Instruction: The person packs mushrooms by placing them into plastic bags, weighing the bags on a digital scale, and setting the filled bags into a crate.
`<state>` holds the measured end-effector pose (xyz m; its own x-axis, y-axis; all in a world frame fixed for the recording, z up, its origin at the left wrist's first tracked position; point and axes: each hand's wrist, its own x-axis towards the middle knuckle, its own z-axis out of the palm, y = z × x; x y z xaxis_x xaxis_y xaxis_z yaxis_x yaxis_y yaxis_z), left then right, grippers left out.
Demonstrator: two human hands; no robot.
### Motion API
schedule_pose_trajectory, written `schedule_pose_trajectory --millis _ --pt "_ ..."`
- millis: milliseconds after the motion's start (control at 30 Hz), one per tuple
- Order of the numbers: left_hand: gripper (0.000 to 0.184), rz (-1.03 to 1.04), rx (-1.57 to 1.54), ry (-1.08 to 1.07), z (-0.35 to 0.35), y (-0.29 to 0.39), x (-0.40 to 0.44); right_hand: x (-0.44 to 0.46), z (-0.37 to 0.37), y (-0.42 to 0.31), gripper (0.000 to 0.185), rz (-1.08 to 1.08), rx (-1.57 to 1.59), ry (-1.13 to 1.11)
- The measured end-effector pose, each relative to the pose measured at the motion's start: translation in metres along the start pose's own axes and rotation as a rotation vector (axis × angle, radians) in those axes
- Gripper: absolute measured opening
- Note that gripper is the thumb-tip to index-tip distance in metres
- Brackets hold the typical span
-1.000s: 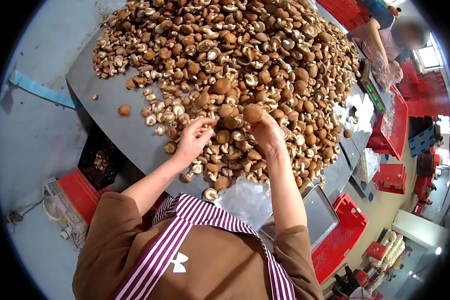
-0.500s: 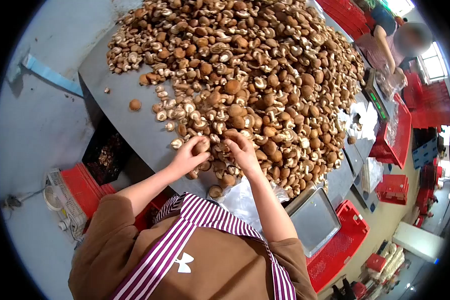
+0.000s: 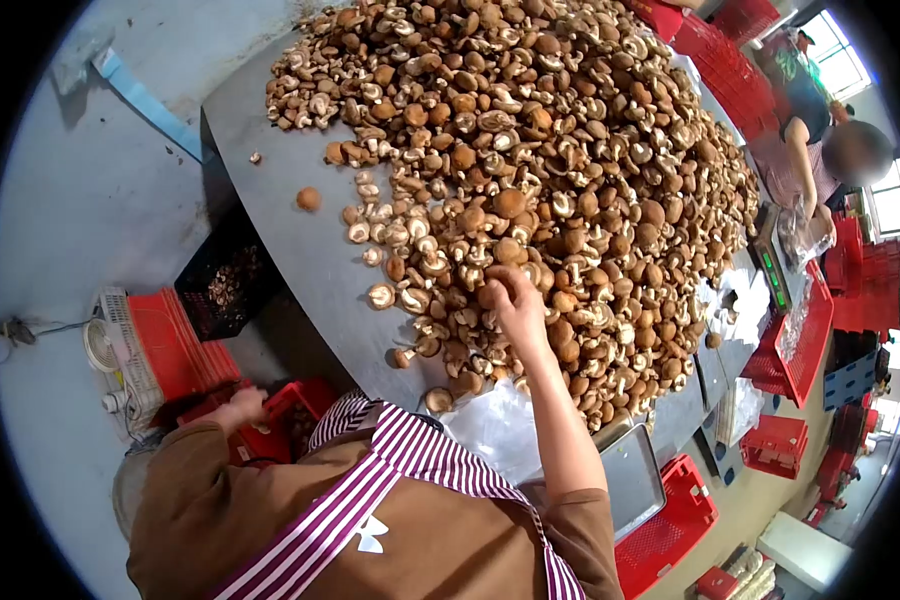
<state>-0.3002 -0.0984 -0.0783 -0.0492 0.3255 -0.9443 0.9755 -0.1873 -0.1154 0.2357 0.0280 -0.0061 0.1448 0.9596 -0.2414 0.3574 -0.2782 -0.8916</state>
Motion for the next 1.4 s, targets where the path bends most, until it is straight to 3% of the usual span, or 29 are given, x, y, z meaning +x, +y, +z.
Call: schedule_pose_trajectory --millis 33,67,167,267,333,400,467,500,533,567,600,700,733,800,833,867,967,1067,1200,1267,1300,1333,1400 --pt "0.039 0.150 -0.216 0.327 0.013 -0.011 0.030 0.013 -0.001 -0.002 0.021 -0.135 -0.115 0.046" --pt "0.035 0.262 -0.303 0.508 -0.017 0.008 0.029 0.032 -0.001 0.001 0.020 -0.295 -0.315 0.104" --pt "0.020 0.573 -0.420 0.929 -0.130 0.080 0.030 0.081 0.004 -0.016 0.034 -0.415 -0.488 0.187" --pt "0.025 0.654 -0.535 1.013 -0.246 0.144 0.023 0.124 0.018 -0.004 0.050 -0.439 -0.677 0.197" --pt "0.031 0.754 -0.512 1.097 -0.312 0.172 0.029 0.125 0.027 0.002 0.054 -0.272 -0.856 -0.032" --pt "0.037 0.747 -0.331 1.191 -0.369 0.197 0.031 0.108 0.027 -0.001 0.061 -0.316 -1.074 -0.201" --pt "0.045 0.642 -0.320 1.153 -0.420 0.230 0.043 0.076 0.024 -0.003 0.053 -0.391 -1.024 -0.202" --pt "0.051 0.725 -0.335 1.111 -0.465 0.256 0.033 0.050 0.016 -0.001 0.050 -0.409 -0.973 -0.186" --pt "0.059 0.700 -0.293 1.077 -0.485 0.272 0.027 0.039 0.015 0.008 0.050 -0.523 -0.907 -0.022" --pt "0.068 0.685 -0.245 1.146 -0.503 0.288 0.064 0.029 0.012 0.013 0.049 -0.493 -0.882 -0.014" --pt "0.075 0.672 -0.275 1.082 -0.512 0.303 0.057 0.020 0.009 0.017 0.049 -0.458 -0.856 -0.005" --pt "0.081 0.559 -0.271 1.096 -0.511 0.342 0.072 -0.001 -0.007 0.016 0.046 -0.342 -0.822 0.103" --pt "0.069 0.568 -0.277 1.262 -0.500 0.349 0.085 -0.007 -0.012 0.021 0.046 -0.262 -0.794 0.123" --pt "0.049 0.631 -0.291 1.286 -0.487 0.348 0.106 -0.016 -0.022 0.032 0.047 -0.256 -0.774 0.174" --pt "0.033 0.661 -0.334 1.400 -0.474 0.348 0.110 -0.021 -0.026 0.032 0.049 -0.246 -0.744 0.181" --pt "0.033 0.720 -0.364 1.395 -0.466 0.343 0.115 -0.026 -0.028 0.032 0.045 -0.204 -0.693 0.177" --pt "0.030 0.869 -0.650 1.213 -0.437 0.335 0.107 -0.036 -0.033 0.028 0.040 -0.210 -0.652 0.176" --pt "0.027 0.940 -0.698 1.158 -0.405 0.329 0.072 -0.026 -0.034 0.006 0.039 -0.269 -0.639 0.278" --pt "0.025 1.027 -0.660 0.892 -0.361 0.335 0.013 0.005 -0.031 -0.029 0.043 -0.392 -0.490 0.387" --pt "0.038 1.046 -0.755 0.694 -0.341 0.338 -0.014 0.011 -0.029 -0.043 0.037 -0.431 -0.450 0.410" --pt "0.051 1.048 -0.611 0.762 -0.336 0.339 -0.013 0.012 -0.028 -0.041 0.034 -0.404 -0.445 0.339" --pt "0.053 1.143 -0.639 0.793 -0.329 0.337 -0.012 0.014 -0.027 -0.039 0.030 -0.377 -0.441 0.266" --pt "0.054 1.158 -0.777 0.648 -0.322 0.334 -0.015 0.010 -0.025 -0.033 0.023 -0.424 -0.382 0.252"
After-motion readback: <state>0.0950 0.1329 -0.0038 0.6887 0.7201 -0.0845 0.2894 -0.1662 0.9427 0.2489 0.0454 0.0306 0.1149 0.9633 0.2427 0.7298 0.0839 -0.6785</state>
